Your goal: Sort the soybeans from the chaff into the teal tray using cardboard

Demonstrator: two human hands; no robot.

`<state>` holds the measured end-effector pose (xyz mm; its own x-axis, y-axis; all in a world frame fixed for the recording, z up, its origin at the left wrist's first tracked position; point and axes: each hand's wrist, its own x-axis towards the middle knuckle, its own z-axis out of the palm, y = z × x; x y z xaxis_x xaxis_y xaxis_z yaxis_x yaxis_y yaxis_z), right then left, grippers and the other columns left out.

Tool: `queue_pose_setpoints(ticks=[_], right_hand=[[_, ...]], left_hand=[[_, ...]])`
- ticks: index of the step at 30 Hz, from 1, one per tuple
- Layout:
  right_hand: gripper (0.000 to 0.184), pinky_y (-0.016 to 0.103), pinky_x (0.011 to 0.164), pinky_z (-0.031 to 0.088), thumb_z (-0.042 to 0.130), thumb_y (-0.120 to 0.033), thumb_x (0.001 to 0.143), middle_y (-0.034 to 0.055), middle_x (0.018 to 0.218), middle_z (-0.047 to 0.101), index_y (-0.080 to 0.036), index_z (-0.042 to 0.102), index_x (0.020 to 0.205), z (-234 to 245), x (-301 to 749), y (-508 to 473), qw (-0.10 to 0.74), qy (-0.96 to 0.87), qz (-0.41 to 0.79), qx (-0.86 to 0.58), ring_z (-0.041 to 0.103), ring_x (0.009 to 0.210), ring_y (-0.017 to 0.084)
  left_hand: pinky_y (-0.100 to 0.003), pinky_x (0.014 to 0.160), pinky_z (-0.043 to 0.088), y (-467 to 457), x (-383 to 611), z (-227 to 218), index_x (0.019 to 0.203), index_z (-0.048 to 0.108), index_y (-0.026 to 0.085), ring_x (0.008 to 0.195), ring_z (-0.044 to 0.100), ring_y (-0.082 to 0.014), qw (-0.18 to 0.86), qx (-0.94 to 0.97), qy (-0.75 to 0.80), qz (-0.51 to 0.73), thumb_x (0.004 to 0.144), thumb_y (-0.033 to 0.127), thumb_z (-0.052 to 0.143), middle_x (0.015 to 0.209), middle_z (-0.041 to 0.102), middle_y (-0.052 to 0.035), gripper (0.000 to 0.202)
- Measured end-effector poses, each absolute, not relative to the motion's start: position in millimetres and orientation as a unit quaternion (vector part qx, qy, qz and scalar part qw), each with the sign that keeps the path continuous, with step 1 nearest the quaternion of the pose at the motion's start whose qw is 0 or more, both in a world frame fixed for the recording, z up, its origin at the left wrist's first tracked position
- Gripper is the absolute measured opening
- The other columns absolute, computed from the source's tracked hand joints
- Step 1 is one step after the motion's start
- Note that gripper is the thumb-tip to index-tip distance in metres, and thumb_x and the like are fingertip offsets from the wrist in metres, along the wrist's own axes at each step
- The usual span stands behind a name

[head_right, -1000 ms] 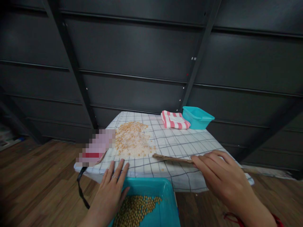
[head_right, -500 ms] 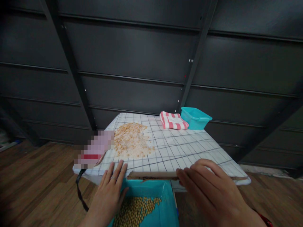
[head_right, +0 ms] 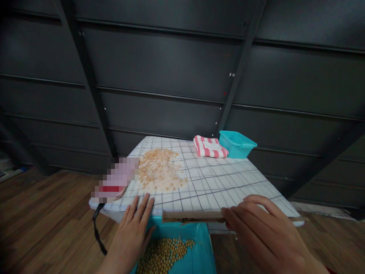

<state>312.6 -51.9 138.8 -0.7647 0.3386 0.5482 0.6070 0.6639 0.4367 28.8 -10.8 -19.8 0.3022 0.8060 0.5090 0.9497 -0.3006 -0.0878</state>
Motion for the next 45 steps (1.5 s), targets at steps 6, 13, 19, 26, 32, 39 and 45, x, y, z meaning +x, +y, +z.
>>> queue_pose_setpoints(ticks=[6, 13, 19, 26, 32, 39, 45], right_hand=[[0.027, 0.032, 0.07, 0.039, 0.034, 0.0, 0.081, -0.0006, 0.069, 0.059, -0.017, 0.051, 0.094, 143, 307, -28, 0.199, -0.842, -0.394, -0.31, 0.049, 0.062, 0.012], [0.014, 0.031, 0.07, 0.039, 0.042, -0.006, 0.083, 0.0009, 0.068, 0.06, -0.015, 0.052, 0.087, 131, 289, -1, 0.204, -0.836, -0.429, -0.276, 0.049, 0.064, 0.013], [0.015, 0.032, 0.073, 0.038, 0.04, -0.009, 0.085, 0.002, 0.072, 0.06, -0.014, 0.053, 0.089, 126, 278, 4, 0.218, -0.852, -0.392, -0.269, 0.049, 0.069, 0.013], [0.028, 0.034, 0.076, 0.037, 0.028, -0.006, 0.085, 0.0032, 0.079, 0.059, -0.015, 0.054, 0.094, 121, 262, 2, 0.221, -0.881, -0.34, -0.242, 0.047, 0.071, 0.014], [0.027, 0.034, 0.07, 0.039, 0.031, -0.004, 0.082, 0.003, 0.068, 0.054, -0.011, 0.055, 0.092, 119, 243, -13, 0.215, -0.897, -0.324, -0.209, 0.043, 0.064, 0.014], [0.033, 0.036, 0.076, 0.037, 0.026, -0.007, 0.085, 0.0077, 0.078, 0.059, -0.007, 0.058, 0.094, 102, 223, -8, 0.216, -0.884, -0.366, -0.193, 0.045, 0.074, 0.017], [0.035, 0.036, 0.074, 0.035, 0.025, -0.007, 0.085, 0.0055, 0.07, 0.057, -0.008, 0.059, 0.091, 102, 214, 4, 0.193, -0.877, -0.395, -0.195, 0.044, 0.067, 0.016]], left_hand=[[-0.051, 0.09, 0.044, -12, 29, -12, 0.129, 0.041, 0.013, 0.12, 0.039, -0.0353, 0.181, -0.79, -0.56, -0.171, 0.076, 0.019, 0.043, 0.134, 0.043, -0.0139, 0.053], [-0.048, 0.087, 0.047, -12, 27, -4, 0.125, 0.046, 0.01, 0.116, 0.043, -0.0364, 0.198, -0.795, -0.551, -0.155, 0.074, 0.02, 0.047, 0.13, 0.047, -0.0153, 0.052], [-0.045, 0.086, 0.048, -12, 26, -2, 0.124, 0.047, 0.012, 0.115, 0.046, -0.0349, 0.21, -0.792, -0.554, -0.148, 0.074, 0.023, 0.049, 0.129, 0.049, -0.0129, 0.051], [-0.051, 0.089, 0.045, -12, 21, -6, 0.125, 0.044, 0.015, 0.12, 0.039, -0.0346, 0.161, -0.798, -0.559, -0.158, 0.075, 0.019, 0.046, 0.134, 0.044, -0.0135, 0.051], [-0.051, 0.09, 0.044, -14, 18, -3, 0.113, 0.052, 0.013, 0.12, 0.039, -0.0359, 0.132, -0.801, -0.56, -0.168, 0.072, 0.016, 0.049, 0.13, 0.048, -0.0155, 0.041], [-0.053, 0.092, 0.042, -16, 21, 0, 0.092, 0.061, 0.017, 0.116, 0.046, -0.0326, 0.098, -0.795, -0.573, -0.173, 0.074, 0.016, 0.048, 0.096, 0.068, -0.0103, 0.022], [-0.05, 0.089, 0.045, -14, 23, -5, 0.112, 0.054, 0.014, 0.111, 0.05, -0.032, 0.155, -0.791, -0.57, -0.159, 0.072, 0.015, 0.045, 0.11, 0.063, -0.0114, 0.041]])
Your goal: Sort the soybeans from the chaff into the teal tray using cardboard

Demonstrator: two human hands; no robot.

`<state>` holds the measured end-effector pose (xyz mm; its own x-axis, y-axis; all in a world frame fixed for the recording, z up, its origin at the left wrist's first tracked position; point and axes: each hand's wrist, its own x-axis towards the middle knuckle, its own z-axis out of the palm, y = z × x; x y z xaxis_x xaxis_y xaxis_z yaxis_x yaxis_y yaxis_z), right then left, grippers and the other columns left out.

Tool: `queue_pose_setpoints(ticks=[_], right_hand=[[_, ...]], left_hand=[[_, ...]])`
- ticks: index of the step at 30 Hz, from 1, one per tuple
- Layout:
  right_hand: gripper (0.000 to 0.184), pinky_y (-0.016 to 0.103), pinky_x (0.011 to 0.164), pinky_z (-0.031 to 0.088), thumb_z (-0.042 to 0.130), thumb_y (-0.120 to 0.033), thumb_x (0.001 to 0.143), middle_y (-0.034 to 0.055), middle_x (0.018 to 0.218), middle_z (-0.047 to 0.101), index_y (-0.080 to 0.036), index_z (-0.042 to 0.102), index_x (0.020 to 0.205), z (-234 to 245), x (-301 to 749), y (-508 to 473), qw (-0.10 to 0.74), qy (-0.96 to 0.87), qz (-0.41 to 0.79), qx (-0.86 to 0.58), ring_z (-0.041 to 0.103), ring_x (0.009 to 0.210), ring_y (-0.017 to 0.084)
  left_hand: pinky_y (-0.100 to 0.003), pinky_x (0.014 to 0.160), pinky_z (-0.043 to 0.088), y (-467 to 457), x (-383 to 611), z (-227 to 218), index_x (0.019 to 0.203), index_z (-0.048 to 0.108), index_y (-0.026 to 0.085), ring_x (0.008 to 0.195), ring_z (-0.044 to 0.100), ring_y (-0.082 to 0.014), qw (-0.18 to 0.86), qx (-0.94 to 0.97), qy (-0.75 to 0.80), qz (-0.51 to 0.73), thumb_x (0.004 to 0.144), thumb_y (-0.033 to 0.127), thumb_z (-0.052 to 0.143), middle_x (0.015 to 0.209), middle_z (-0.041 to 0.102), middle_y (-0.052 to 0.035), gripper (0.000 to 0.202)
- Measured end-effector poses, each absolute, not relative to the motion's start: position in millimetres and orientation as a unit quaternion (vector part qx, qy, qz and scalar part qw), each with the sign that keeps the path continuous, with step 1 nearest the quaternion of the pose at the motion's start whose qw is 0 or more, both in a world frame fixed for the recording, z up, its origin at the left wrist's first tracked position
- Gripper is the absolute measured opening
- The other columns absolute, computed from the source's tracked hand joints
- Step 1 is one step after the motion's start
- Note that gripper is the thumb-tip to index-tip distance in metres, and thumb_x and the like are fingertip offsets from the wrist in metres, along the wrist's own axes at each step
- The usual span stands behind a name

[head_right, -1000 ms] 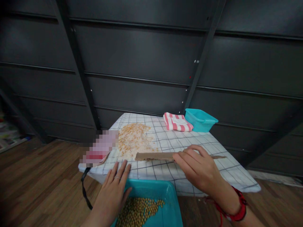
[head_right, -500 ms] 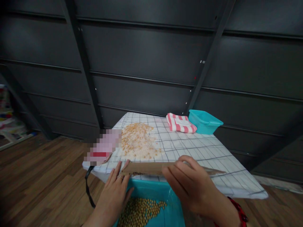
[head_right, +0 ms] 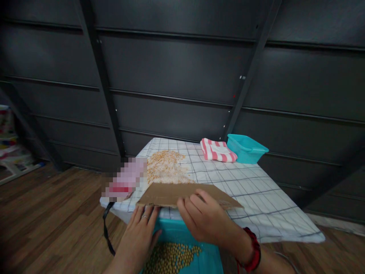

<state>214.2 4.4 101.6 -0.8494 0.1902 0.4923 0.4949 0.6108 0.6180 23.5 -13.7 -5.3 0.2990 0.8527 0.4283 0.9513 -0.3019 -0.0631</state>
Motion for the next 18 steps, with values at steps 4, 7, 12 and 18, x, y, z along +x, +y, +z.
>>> queue_pose_setpoints(ticks=[4, 7, 12, 18], right_hand=[[0.031, 0.036, 0.075, 0.035, 0.03, -0.008, 0.083, 0.0052, 0.07, 0.057, -0.008, 0.059, 0.094, 98, 211, 16, 0.167, -0.874, -0.413, -0.195, 0.046, 0.067, 0.016], [0.027, 0.035, 0.075, 0.036, 0.036, -0.008, 0.081, 0.0043, 0.07, 0.058, -0.008, 0.06, 0.093, 95, 209, 28, 0.175, -0.875, -0.416, -0.178, 0.047, 0.068, 0.016], [0.022, 0.033, 0.071, 0.037, 0.043, -0.006, 0.08, 0.0028, 0.069, 0.058, -0.009, 0.06, 0.092, 92, 205, 48, 0.188, -0.871, -0.418, -0.178, 0.048, 0.067, 0.015], [0.019, 0.032, 0.069, 0.037, 0.044, -0.005, 0.08, 0.0029, 0.066, 0.057, -0.007, 0.06, 0.089, 107, 204, 51, 0.207, -0.867, -0.419, -0.171, 0.047, 0.065, 0.015]], left_hand=[[-0.049, 0.09, 0.044, -12, 21, -12, 0.119, 0.05, 0.015, 0.114, 0.048, -0.0315, 0.181, -0.79, -0.565, -0.157, 0.073, 0.017, 0.042, 0.12, 0.058, -0.0108, 0.047], [-0.048, 0.09, 0.044, -12, 19, -13, 0.124, 0.046, 0.014, 0.118, 0.044, -0.0324, 0.188, -0.79, -0.561, -0.161, 0.073, 0.017, 0.042, 0.128, 0.052, -0.0117, 0.052], [-0.047, 0.087, 0.047, -12, 20, -10, 0.125, 0.045, 0.013, 0.118, 0.042, -0.035, 0.207, -0.79, -0.554, -0.161, 0.071, 0.017, 0.045, 0.132, 0.046, -0.0124, 0.054], [-0.047, 0.088, 0.046, -12, 19, -8, 0.125, 0.045, 0.014, 0.118, 0.042, -0.0344, 0.2, -0.792, -0.555, -0.158, 0.07, 0.015, 0.047, 0.132, 0.046, -0.0122, 0.055]])
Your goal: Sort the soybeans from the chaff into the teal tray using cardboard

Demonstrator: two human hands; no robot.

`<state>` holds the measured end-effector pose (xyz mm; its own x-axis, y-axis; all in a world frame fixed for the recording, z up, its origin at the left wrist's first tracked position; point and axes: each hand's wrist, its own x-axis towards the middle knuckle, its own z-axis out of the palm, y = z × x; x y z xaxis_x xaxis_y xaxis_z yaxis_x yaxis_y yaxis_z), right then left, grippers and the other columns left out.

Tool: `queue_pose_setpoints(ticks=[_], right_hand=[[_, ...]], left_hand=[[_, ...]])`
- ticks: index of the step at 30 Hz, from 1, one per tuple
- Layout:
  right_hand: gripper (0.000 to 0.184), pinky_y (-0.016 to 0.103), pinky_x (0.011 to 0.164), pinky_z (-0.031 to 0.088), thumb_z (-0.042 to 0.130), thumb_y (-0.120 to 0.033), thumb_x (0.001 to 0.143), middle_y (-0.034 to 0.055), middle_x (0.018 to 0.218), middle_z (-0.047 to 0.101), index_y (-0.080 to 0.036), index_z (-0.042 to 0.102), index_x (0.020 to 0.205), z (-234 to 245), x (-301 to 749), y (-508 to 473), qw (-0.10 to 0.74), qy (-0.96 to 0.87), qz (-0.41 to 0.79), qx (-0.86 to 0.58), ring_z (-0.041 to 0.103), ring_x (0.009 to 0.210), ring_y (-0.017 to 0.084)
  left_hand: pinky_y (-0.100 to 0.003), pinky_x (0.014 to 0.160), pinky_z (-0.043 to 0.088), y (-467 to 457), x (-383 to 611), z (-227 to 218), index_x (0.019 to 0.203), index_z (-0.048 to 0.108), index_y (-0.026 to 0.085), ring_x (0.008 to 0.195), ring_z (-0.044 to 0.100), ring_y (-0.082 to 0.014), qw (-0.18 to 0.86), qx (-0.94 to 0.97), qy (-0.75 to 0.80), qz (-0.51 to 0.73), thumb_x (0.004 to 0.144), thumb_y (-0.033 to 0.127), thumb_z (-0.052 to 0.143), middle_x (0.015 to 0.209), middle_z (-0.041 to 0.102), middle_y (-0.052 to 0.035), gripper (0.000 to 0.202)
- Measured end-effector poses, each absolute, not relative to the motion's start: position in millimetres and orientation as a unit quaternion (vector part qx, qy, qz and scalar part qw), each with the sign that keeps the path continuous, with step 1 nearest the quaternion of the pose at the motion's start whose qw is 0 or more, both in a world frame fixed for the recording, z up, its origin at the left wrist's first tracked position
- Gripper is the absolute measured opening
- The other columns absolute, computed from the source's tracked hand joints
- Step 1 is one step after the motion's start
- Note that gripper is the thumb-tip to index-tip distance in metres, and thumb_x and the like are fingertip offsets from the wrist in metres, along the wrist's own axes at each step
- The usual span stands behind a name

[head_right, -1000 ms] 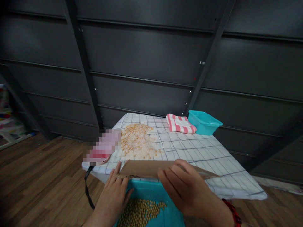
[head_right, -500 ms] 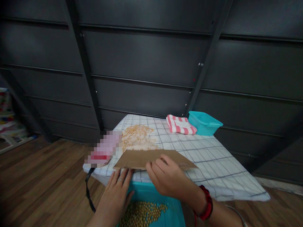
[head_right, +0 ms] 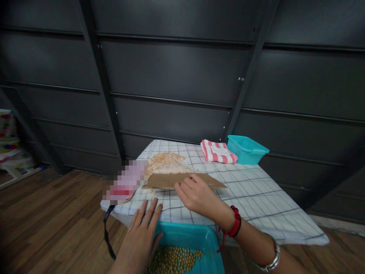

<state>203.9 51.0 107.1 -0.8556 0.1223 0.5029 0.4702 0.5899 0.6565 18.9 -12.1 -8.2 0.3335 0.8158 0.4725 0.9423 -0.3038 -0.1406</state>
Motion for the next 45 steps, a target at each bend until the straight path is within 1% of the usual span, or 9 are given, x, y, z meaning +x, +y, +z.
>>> queue_pose_setpoints(ticks=[4, 6, 10, 15, 22, 30, 35, 40, 45], right_hand=[[0.02, 0.032, 0.068, 0.037, 0.041, -0.005, 0.082, 0.0032, 0.063, 0.056, -0.007, 0.059, 0.087, 136, 215, 47, 0.233, -0.857, -0.42, -0.188, 0.046, 0.064, 0.014], [0.02, 0.03, 0.068, 0.037, 0.04, -0.004, 0.082, 0.0038, 0.067, 0.058, -0.01, 0.059, 0.089, 150, 224, 50, 0.244, -0.848, -0.418, -0.216, 0.046, 0.065, 0.014], [0.017, 0.031, 0.066, 0.035, 0.043, -0.01, 0.083, 0.0044, 0.069, 0.058, -0.013, 0.058, 0.089, 165, 241, 76, 0.279, -0.825, -0.41, -0.272, 0.048, 0.068, 0.016], [0.017, 0.029, 0.061, 0.034, 0.042, -0.013, 0.084, 0.0051, 0.068, 0.058, -0.014, 0.059, 0.087, 151, 251, 124, 0.319, -0.811, -0.398, -0.287, 0.047, 0.066, 0.016], [0.022, 0.032, 0.072, 0.034, 0.039, -0.009, 0.084, 0.0024, 0.068, 0.058, -0.017, 0.058, 0.091, 122, 255, 138, 0.362, -0.808, -0.374, -0.276, 0.047, 0.068, 0.016], [0.027, 0.033, 0.075, 0.035, 0.036, -0.007, 0.082, 0.0005, 0.068, 0.059, -0.019, 0.058, 0.091, 127, 269, 125, 0.374, -0.827, -0.35, -0.232, 0.047, 0.067, 0.015], [0.026, 0.033, 0.074, 0.035, 0.037, -0.006, 0.081, 0.0012, 0.069, 0.059, -0.018, 0.058, 0.093, 125, 271, 125, 0.386, -0.826, -0.346, -0.223, 0.047, 0.068, 0.015], [0.03, 0.033, 0.074, 0.036, 0.036, -0.004, 0.078, 0.001, 0.07, 0.058, -0.019, 0.058, 0.093, 122, 272, 125, 0.385, -0.834, -0.333, -0.212, 0.048, 0.07, 0.015], [0.028, 0.033, 0.075, 0.036, 0.037, -0.005, 0.079, 0.0011, 0.071, 0.059, -0.019, 0.057, 0.093, 126, 275, 119, 0.385, -0.842, -0.321, -0.198, 0.048, 0.069, 0.015]], left_hand=[[-0.047, 0.088, 0.047, -13, 16, -8, 0.129, 0.039, 0.015, 0.119, 0.041, -0.0332, 0.201, -0.796, -0.549, -0.156, 0.073, 0.016, 0.045, 0.135, 0.043, -0.0119, 0.056], [-0.046, 0.088, 0.047, -13, 16, -7, 0.129, 0.038, 0.014, 0.119, 0.042, -0.0337, 0.205, -0.798, -0.545, -0.154, 0.072, 0.017, 0.046, 0.135, 0.043, -0.0125, 0.058], [-0.046, 0.085, 0.049, -13, 19, -4, 0.123, 0.046, 0.011, 0.114, 0.046, -0.0364, 0.219, -0.795, -0.547, -0.142, 0.068, 0.016, 0.051, 0.129, 0.048, -0.0153, 0.056], [-0.045, 0.086, 0.049, -13, 25, -3, 0.125, 0.045, 0.015, 0.117, 0.044, -0.0342, 0.214, -0.79, -0.557, -0.141, 0.069, 0.017, 0.05, 0.132, 0.046, -0.0116, 0.057], [-0.049, 0.087, 0.047, -10, 35, -7, 0.128, 0.042, 0.015, 0.117, 0.043, -0.0348, 0.232, -0.789, -0.552, -0.139, 0.07, 0.019, 0.047, 0.134, 0.044, -0.0117, 0.058], [-0.05, 0.087, 0.047, -9, 41, -8, 0.13, 0.038, 0.015, 0.119, 0.041, -0.0359, 0.198, -0.8, -0.551, -0.132, 0.074, 0.019, 0.046, 0.135, 0.042, -0.0125, 0.057], [-0.055, 0.09, 0.043, -6, 45, -17, 0.13, 0.038, 0.017, 0.123, 0.035, -0.0373, 0.197, -0.783, -0.572, -0.144, 0.071, 0.017, 0.046, 0.138, 0.037, -0.0108, 0.06], [-0.052, 0.088, 0.045, -6, 43, -12, 0.132, 0.035, 0.015, 0.121, 0.037, -0.0375, 0.187, -0.807, -0.548, -0.118, 0.075, 0.02, 0.046, 0.138, 0.036, -0.0131, 0.058], [-0.051, 0.09, 0.045, -8, 42, -6, 0.133, 0.033, 0.015, 0.123, 0.034, -0.0371, 0.173, -0.811, -0.549, -0.109, 0.077, 0.021, 0.045, 0.14, 0.033, -0.013, 0.058]])
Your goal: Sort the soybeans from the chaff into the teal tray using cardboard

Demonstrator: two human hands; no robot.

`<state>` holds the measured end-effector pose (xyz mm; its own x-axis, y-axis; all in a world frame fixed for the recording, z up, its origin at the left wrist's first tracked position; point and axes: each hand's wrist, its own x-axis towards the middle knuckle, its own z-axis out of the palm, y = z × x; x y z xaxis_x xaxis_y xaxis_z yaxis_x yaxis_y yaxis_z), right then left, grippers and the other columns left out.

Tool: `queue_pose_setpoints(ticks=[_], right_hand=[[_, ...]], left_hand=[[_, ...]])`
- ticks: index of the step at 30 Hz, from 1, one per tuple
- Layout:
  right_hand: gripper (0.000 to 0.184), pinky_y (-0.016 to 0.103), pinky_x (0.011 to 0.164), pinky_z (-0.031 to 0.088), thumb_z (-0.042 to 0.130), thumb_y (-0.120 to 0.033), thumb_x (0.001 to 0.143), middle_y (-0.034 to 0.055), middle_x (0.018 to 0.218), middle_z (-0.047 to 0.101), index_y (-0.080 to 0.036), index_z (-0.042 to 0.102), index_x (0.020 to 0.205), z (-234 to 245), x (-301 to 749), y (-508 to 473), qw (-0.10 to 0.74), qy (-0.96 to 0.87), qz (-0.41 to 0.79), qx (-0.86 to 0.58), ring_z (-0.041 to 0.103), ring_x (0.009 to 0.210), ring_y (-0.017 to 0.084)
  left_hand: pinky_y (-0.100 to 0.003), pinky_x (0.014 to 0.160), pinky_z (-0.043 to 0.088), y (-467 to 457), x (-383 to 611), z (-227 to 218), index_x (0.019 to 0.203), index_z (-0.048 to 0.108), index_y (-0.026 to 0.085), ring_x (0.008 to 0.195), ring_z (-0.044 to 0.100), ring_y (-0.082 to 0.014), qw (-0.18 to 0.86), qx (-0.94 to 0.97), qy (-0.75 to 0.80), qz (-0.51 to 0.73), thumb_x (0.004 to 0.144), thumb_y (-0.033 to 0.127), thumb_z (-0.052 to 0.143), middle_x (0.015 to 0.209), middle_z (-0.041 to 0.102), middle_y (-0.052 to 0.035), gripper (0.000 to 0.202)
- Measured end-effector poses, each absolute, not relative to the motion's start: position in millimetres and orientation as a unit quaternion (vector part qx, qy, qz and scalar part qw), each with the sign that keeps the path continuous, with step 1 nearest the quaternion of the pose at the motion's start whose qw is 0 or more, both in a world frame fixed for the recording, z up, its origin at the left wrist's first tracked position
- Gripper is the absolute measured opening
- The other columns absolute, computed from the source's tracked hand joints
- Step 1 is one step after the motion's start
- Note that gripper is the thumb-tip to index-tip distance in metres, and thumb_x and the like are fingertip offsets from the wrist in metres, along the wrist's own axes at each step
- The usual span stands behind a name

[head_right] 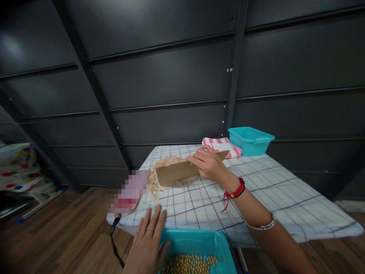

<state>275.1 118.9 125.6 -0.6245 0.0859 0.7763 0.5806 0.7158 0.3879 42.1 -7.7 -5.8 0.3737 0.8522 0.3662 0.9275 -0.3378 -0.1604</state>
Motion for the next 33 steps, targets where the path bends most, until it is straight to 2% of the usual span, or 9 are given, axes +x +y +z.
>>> queue_pose_setpoints(ticks=[11, 18, 26, 33], right_hand=[[0.028, 0.033, 0.072, 0.035, 0.035, -0.004, 0.079, 0.0033, 0.07, 0.058, -0.015, 0.057, 0.093, 134, 253, 104, 0.352, -0.845, -0.348, -0.203, 0.044, 0.069, 0.016], [0.03, 0.034, 0.073, 0.035, 0.037, 0.0, 0.074, 0.0045, 0.072, 0.058, -0.013, 0.057, 0.093, 138, 246, 90, 0.321, -0.862, -0.341, -0.194, 0.046, 0.071, 0.016], [0.029, 0.033, 0.074, 0.036, 0.037, -0.004, 0.079, 0.0023, 0.072, 0.058, -0.017, 0.055, 0.096, 140, 236, 93, 0.329, -0.863, -0.331, -0.193, 0.047, 0.071, 0.016], [0.034, 0.034, 0.075, 0.037, 0.037, 0.001, 0.073, 0.0028, 0.074, 0.059, -0.016, 0.054, 0.098, 137, 235, 90, 0.32, -0.876, -0.314, -0.178, 0.048, 0.072, 0.016]], left_hand=[[-0.052, 0.09, 0.044, -7, 35, -11, 0.135, 0.028, 0.016, 0.124, 0.031, -0.0371, 0.168, -0.814, -0.543, -0.12, 0.077, 0.021, 0.045, 0.141, 0.029, -0.0125, 0.061], [-0.05, 0.09, 0.044, -11, 31, -6, 0.134, 0.032, 0.016, 0.123, 0.034, -0.0361, 0.163, -0.811, -0.547, -0.129, 0.076, 0.021, 0.046, 0.14, 0.032, -0.0118, 0.06], [-0.05, 0.09, 0.044, -12, 31, -4, 0.132, 0.035, 0.017, 0.122, 0.038, -0.0347, 0.165, -0.801, -0.561, -0.126, 0.073, 0.018, 0.047, 0.138, 0.038, -0.012, 0.06], [-0.048, 0.09, 0.044, -12, 27, -4, 0.131, 0.036, 0.017, 0.121, 0.039, -0.0343, 0.169, -0.8, -0.561, -0.131, 0.072, 0.018, 0.049, 0.137, 0.039, -0.012, 0.061]])
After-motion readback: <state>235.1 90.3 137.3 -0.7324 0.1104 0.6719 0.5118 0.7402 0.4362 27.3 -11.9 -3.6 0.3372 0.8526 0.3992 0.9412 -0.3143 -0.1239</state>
